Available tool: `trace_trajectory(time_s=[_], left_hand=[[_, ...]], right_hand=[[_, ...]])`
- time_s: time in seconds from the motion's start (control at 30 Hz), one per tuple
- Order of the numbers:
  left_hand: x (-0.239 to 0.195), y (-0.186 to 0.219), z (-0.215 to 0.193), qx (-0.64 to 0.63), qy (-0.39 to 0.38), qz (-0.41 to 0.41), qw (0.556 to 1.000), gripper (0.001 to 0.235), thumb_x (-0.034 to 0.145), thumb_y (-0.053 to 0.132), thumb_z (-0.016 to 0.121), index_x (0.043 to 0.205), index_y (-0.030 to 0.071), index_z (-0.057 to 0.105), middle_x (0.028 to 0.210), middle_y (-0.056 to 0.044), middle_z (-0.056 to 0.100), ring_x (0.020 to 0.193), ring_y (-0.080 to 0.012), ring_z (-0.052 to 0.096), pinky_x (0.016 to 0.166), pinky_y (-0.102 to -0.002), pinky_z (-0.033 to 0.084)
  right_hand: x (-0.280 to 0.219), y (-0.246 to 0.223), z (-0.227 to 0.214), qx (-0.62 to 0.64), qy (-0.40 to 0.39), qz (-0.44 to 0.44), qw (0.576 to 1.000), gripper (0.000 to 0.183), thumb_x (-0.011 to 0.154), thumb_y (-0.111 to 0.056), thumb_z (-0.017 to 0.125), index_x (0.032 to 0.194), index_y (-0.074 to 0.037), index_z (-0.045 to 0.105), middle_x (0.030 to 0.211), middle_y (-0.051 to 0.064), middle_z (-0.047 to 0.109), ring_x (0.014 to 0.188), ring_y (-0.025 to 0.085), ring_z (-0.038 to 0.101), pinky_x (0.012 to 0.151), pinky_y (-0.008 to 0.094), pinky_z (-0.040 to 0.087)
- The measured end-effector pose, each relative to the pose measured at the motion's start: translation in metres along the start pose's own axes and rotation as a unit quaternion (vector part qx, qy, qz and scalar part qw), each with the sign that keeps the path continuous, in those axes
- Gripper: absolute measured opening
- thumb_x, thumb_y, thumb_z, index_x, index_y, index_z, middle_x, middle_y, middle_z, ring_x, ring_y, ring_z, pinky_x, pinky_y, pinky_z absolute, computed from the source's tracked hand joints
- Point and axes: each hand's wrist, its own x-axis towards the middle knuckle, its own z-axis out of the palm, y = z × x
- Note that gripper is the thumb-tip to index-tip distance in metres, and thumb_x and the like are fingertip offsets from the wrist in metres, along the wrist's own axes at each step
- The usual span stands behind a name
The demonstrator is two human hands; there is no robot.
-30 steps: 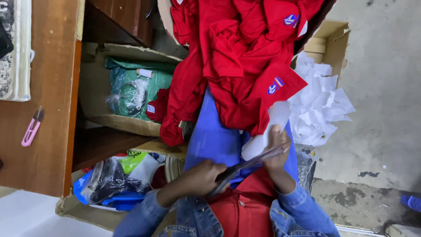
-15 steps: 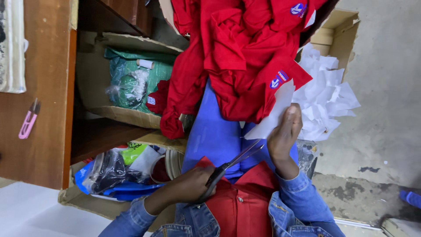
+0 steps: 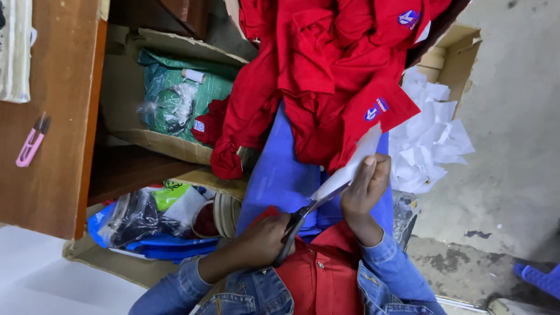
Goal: The person sits on the floor and uses scissors to cut white paper or fabric pieces from a red garment. They repeatedly trim the white sections and place the cut pieces into a cardboard box.
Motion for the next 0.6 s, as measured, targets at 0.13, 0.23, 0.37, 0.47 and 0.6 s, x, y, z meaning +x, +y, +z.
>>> trace_trajectory(time_s=[0.13,0.23,0.37,0.47,0.6], left_hand=[[0.017,-0.032,0.029,0.011,0.111,0.051,0.992,0.019,0.092,0.021,0.063,0.099,0.004,0.058,0.081,-0.020,0.072,0.071,-0.0419,0.069,0.064,-0.055,0.046],[0.022,-0.037,0.037,0.011,0.132,0.044,0.990,0.021,0.095,0.023,0.064,0.101,0.004,0.059,0.080,-0.022,0.072,0.069,-0.0424,0.070,0.058,-0.056,0.046],[0.016,-0.008,0.026,0.026,0.089,-0.004,0.996,0.039,0.090,0.027,0.074,0.111,0.005,0.049,0.094,-0.025,0.068,0.084,-0.0485,0.066,0.066,-0.060,0.045],[0.006,0.011,0.013,-0.025,0.068,0.027,0.997,0.020,0.094,0.020,0.062,0.100,0.003,0.054,0.082,-0.019,0.068,0.067,-0.0364,0.066,0.058,-0.053,0.046],[0.026,-0.002,0.032,0.002,0.101,0.048,0.994,0.034,0.098,0.028,0.068,0.111,0.002,0.051,0.094,-0.023,0.071,0.081,-0.0457,0.069,0.065,-0.057,0.049]], right_hand=[[-0.010,0.009,-0.002,0.002,0.018,-0.048,0.999,0.035,0.119,-0.032,0.038,0.095,-0.007,0.045,0.083,-0.001,0.035,0.071,0.010,0.034,0.068,0.032,0.031],[-0.020,0.025,-0.004,-0.023,0.034,-0.065,0.997,0.037,0.118,-0.035,0.039,0.096,-0.005,0.047,0.085,0.002,0.041,0.072,0.014,0.039,0.069,0.034,0.033],[-0.048,0.059,-0.006,-0.094,0.047,-0.092,0.990,0.039,0.118,-0.019,0.034,0.096,0.004,0.057,0.095,0.012,0.051,0.077,0.025,0.050,0.069,0.040,0.039],[-0.049,0.046,0.000,-0.026,0.079,-0.088,0.993,0.042,0.118,-0.037,0.042,0.094,-0.003,0.049,0.087,0.003,0.043,0.075,0.015,0.041,0.070,0.033,0.035],[-0.058,0.060,-0.004,-0.132,0.077,-0.226,0.962,0.038,0.119,-0.017,0.037,0.092,0.007,0.046,0.083,0.015,0.042,0.068,0.027,0.037,0.063,0.044,0.030]])
